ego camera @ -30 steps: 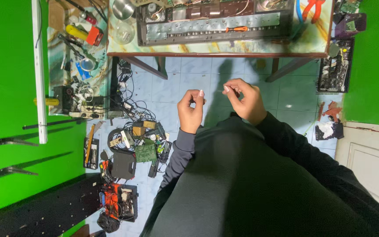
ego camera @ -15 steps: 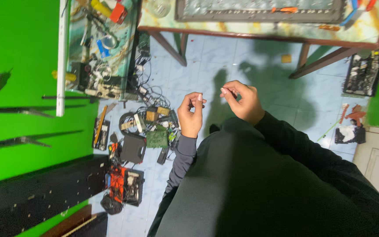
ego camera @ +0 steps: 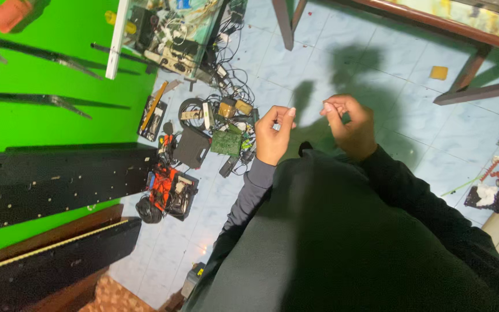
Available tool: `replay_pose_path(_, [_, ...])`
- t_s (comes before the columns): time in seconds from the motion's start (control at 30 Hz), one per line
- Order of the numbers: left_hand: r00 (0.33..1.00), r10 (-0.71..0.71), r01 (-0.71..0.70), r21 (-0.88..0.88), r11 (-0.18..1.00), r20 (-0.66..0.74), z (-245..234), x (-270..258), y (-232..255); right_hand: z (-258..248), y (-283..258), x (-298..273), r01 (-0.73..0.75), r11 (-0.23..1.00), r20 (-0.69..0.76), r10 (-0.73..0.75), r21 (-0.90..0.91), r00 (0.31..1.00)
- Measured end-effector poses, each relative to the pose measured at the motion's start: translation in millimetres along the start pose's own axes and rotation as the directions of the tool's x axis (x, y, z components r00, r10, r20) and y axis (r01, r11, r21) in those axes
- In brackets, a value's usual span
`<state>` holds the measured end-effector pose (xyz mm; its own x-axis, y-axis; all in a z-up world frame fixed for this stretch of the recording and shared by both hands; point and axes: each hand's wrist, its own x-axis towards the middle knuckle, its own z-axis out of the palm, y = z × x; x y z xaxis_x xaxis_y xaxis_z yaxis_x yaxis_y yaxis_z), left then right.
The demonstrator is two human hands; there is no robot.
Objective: The person uses a screwdriver to remove screws from a disassembled electronic device on a workbench. They then use a brush to clean the internal components and circuit boards. Finally, they use pliers to manipulate small parts and wires within the device.
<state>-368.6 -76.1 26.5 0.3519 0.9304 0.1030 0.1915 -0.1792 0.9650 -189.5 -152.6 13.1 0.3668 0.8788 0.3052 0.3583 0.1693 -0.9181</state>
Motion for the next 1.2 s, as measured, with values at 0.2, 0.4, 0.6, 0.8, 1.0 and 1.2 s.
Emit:
replay_pose_path(0.2, [0.999,-0.050,0.050,0.011,0.999,-0.013,-6.9,12.5,-10.9,10.6,-0.1,19.3,-0.067,0.998,0.017,0.067,0.006,0.998])
replay_pose_path(0.4, [0.999,-0.011,0.011,0.002,1.000,-0.049,-3.2,41.9,-14.3,12.4,10.5,63.7,-0.004,1.000,0.061,0.003,0.019,0.998])
replay_pose_path(0.6, [0.993,-0.067,0.072,0.048,0.996,-0.096,10.7,89.5,-30.6,1.2,28.8,129.6,0.058,0.997,0.114,-0.063,0.043,0.992])
replay_pose_path(0.8, [0.984,-0.061,0.068,0.036,0.997,-0.169,31.4,133.3,-27.0,-13.7,58.3,181.9,0.058,0.998,0.159,-0.056,-0.008,0.986])
replay_pose_path(1.0, [0.978,-0.108,0.111,0.005,0.994,-0.180,41.4,173.6,-34.1,-15.6,79.6,219.9,0.088,0.996,0.180,-0.087,0.003,0.980])
replay_pose_path(1.2, [0.985,-0.122,0.122,-0.001,0.992,-0.120,29.6,235.5,-53.3,4.1,106.9,260.5,0.065,0.995,0.175,-0.051,-0.074,0.983])
